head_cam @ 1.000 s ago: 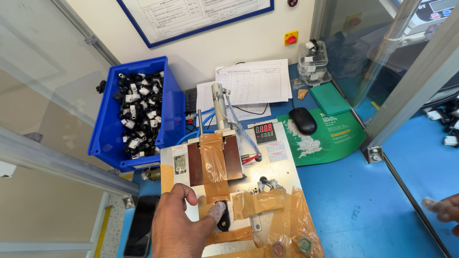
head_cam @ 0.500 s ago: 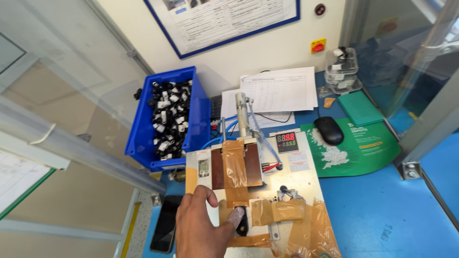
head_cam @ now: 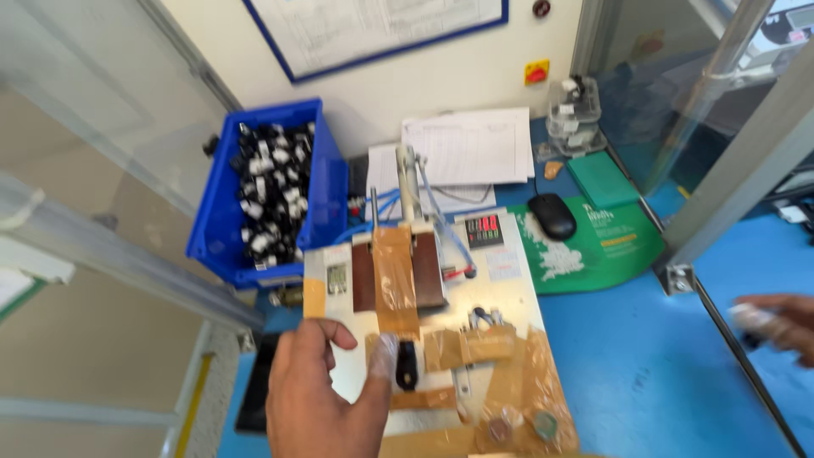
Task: The person places small black components one at a time into a taped jig on a benchtop pneumatic press, operates the press on each part, and moves finished parts aside onto the workbench, repeating the cycle continuously.
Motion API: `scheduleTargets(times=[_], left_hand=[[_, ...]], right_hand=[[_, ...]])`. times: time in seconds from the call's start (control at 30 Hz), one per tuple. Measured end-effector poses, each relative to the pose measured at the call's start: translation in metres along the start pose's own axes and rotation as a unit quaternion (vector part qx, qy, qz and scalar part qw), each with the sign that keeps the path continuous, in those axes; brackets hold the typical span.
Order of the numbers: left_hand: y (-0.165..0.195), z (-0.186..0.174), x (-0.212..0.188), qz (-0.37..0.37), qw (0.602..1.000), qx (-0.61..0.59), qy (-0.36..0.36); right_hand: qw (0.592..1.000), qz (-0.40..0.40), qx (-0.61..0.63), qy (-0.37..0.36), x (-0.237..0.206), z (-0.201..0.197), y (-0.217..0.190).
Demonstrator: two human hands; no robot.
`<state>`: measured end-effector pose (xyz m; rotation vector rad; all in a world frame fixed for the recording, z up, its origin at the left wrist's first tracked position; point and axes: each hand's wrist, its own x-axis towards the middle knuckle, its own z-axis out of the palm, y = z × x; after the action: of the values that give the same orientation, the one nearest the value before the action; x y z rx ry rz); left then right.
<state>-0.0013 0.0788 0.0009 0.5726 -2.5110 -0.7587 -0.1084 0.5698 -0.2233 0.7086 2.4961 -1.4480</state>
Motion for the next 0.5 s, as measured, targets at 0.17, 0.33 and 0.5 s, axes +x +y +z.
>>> scheduleTargets(times=[0.17,0.33,0.5], left_hand=[[-0.006,0.0,-0.015,0.024,0.996,-0.073,-0.04],[-0.014,-0.011,-0.019,0.023,0.984,-0.129,-0.124],[-0.03,-0.028,-0.011,-0.002,0.974,-0.121,-0.189]], right_hand=[[0.965,0.136,0.141,-0.177,-0.098,0.068,-0.045],[0.976,0.135,-0.082,-0.153,-0.164,0.109,-0.116],[0.958,0.078,-0.251,-0.115,-0.193,0.13,-0.148]])
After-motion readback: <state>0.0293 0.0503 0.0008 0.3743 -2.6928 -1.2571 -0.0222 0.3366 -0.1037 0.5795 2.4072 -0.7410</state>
